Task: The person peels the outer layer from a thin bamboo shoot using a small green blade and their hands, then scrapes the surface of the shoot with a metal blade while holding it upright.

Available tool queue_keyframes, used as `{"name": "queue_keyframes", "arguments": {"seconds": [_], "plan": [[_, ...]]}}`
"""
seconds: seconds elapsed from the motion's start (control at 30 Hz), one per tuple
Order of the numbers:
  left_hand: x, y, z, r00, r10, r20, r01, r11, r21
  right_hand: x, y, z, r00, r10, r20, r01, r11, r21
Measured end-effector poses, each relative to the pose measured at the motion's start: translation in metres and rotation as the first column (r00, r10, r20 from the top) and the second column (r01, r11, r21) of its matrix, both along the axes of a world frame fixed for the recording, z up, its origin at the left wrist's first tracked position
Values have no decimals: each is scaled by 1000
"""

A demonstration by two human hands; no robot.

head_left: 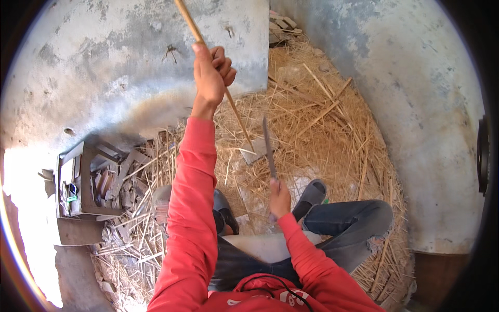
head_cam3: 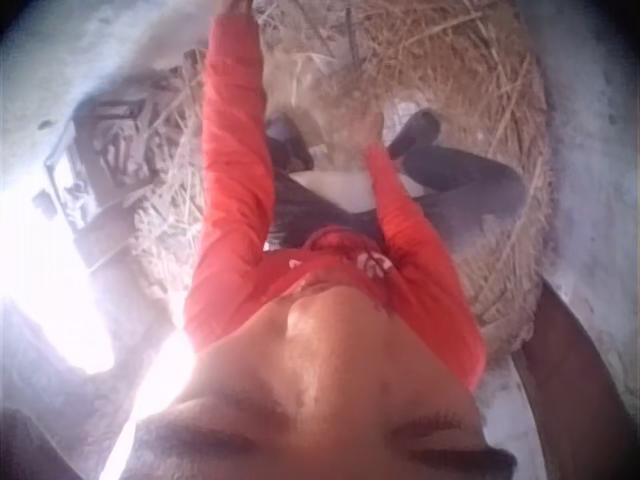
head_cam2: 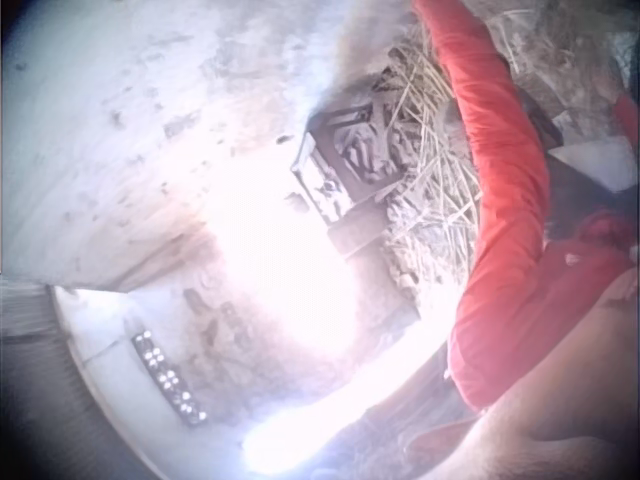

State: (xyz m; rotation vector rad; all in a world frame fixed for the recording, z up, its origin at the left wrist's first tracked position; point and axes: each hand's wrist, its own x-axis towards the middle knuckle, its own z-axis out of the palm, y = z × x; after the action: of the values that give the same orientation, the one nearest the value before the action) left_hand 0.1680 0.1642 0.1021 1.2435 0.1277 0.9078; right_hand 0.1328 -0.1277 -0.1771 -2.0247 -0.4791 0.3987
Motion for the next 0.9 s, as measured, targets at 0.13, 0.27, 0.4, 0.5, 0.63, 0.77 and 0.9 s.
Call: {"name": "queue_keyframes", "arguments": {"seconds": [0.13, 0.27, 0.4, 0.5, 0.63, 0.77, 0.9], "plan": [[5, 4, -2, 997, -80, -21, 80, 997, 10, 24, 25, 108, 975, -19, -221, 112, 900, 421], [15, -2, 1, 994, -106, -26, 105, 994, -6, -3, 18, 49, 976, -95, -195, 193, 788, 584], [23, -16, 3, 989, -149, 7, 149, 988, -29, -13, -24, -103, 962, -67, -263, 78, 996, 32], [10, 4, 6, 991, -134, 11, 134, 991, -13, 3, 2, -50, 949, -34, -313, 82, 986, 144], [-6, 6, -2, 984, -178, -3, 177, 977, -116, 39, 32, 125, 919, 45, -392, 201, 802, 563], [-8, 16, -4, 964, -264, 36, 266, 953, -146, 9, 32, 105, 938, -62, -342, 286, 697, 657], [-6, 14, -2, 959, -280, 51, 284, 949, -134, -18, -11, -85, 999, 36, -11, -34, 992, 121]]}}
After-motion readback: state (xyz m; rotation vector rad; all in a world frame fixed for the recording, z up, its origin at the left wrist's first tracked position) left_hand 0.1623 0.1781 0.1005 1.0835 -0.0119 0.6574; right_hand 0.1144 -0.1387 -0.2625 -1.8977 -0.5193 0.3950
